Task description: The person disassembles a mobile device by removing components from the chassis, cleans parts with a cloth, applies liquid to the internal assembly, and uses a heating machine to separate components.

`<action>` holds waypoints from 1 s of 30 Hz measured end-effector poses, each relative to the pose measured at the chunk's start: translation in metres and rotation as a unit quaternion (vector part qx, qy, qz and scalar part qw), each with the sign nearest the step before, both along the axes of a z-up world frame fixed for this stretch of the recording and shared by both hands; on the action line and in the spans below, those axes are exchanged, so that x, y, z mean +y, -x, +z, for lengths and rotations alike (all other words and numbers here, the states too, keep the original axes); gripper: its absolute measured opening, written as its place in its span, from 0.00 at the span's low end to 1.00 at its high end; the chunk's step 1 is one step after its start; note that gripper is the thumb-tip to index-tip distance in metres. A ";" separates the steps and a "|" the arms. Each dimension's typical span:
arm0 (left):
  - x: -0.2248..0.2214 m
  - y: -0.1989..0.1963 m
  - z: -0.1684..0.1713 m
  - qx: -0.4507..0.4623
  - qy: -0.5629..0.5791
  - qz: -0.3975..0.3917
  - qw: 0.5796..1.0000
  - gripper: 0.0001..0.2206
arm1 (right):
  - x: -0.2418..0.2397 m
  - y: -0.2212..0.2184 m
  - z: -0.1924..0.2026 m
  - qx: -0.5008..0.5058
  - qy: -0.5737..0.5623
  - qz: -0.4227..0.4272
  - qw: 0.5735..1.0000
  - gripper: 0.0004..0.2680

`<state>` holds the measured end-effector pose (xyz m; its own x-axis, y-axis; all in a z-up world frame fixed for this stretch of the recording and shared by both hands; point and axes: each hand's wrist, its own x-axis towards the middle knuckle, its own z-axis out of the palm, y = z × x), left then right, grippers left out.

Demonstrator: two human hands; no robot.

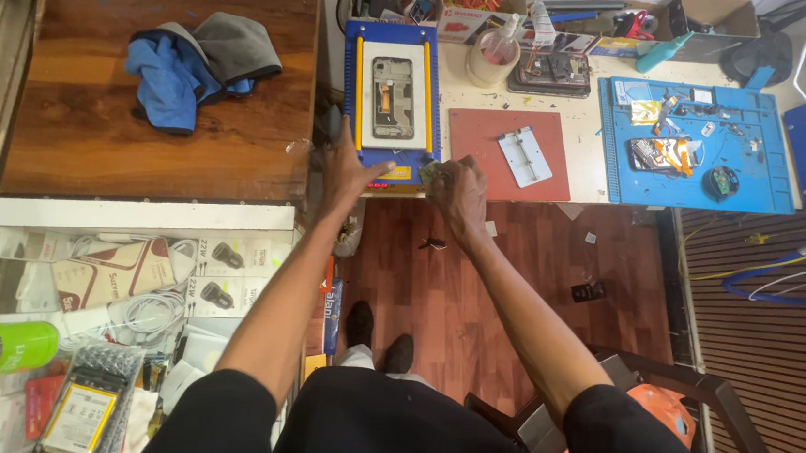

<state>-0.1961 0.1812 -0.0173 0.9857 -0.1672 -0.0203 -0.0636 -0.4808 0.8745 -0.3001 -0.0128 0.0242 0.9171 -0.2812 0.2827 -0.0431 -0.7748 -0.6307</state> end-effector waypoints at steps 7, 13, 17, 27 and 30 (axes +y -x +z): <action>-0.017 0.005 0.028 0.071 -0.140 0.077 0.985 0.57 | 0.007 0.011 0.012 0.028 -0.070 0.008 0.997 0.07; -0.024 0.005 0.021 0.148 -0.132 0.121 0.973 0.56 | 0.011 0.011 0.010 -0.015 -0.013 0.009 1.000 0.08; -0.022 0.000 0.027 0.202 -0.121 0.116 0.965 0.58 | 0.011 0.012 0.017 0.023 -0.038 0.003 0.999 0.07; -0.012 -0.022 -0.036 0.130 0.045 0.095 0.986 0.52 | 0.032 0.000 0.017 -0.046 0.047 0.069 0.995 0.04; 0.000 -0.031 -0.060 0.193 0.205 0.070 0.957 0.41 | 0.015 0.003 0.032 0.125 -0.026 0.155 0.980 0.05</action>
